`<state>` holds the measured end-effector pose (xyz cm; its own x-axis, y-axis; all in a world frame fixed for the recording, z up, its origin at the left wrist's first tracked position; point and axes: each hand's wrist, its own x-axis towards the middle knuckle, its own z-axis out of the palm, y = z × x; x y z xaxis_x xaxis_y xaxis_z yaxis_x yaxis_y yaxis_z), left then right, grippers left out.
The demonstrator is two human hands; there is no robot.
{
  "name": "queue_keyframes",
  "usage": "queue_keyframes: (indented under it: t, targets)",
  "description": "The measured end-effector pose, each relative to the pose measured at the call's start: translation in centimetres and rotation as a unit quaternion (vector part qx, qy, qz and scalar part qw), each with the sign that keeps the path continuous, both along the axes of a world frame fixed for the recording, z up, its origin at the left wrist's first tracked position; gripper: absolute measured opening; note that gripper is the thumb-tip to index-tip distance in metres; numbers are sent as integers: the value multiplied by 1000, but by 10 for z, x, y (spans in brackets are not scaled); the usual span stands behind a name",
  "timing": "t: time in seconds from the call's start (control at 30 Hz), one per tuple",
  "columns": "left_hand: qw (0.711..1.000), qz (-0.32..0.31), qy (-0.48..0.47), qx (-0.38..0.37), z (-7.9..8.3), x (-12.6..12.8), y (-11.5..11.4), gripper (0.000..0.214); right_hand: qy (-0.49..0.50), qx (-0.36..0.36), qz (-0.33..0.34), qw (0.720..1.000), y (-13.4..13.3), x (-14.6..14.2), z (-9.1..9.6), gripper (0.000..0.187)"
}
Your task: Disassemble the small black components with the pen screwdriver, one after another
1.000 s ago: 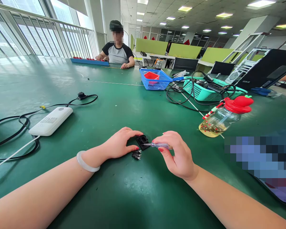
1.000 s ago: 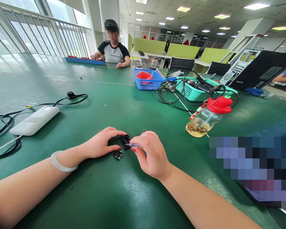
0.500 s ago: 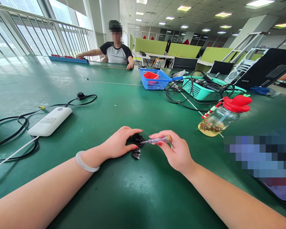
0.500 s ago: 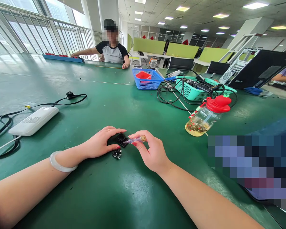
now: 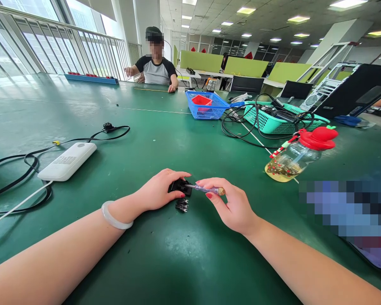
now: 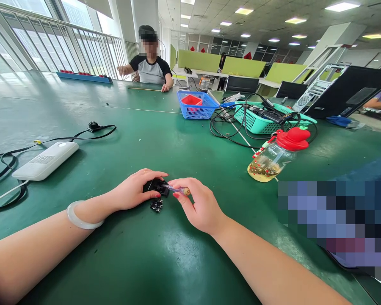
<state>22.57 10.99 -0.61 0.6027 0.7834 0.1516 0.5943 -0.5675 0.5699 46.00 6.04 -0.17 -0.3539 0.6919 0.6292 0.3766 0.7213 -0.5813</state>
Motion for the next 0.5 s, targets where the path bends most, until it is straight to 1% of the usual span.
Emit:
queue_keyframes:
  t: [0.1,0.17,0.27,0.33,0.37,0.43,0.5]
  targets:
    - [1000,-1,-20,19,1,0,-1,46,-8,-10,-11,1000,1,0,1,13]
    - [999,-1,-34,36,2,0,-2,43,5,-2,-3,1000,0,1,1,14]
    - [997,9,-38,62,3,0,-2,37,82,25,12,996,-2,2,0,19]
    - [996,41,-32,76,3,0,0,36,141,49,8,989,-3,2,-1,21]
    - [994,68,-26,79,3,0,0,36,158,57,1,986,-3,3,-2,21]
    - [988,131,-6,78,3,1,2,38,164,60,-15,985,-2,3,-3,20]
    - [979,189,35,67,2,0,3,40,150,45,-25,987,0,3,-5,19]
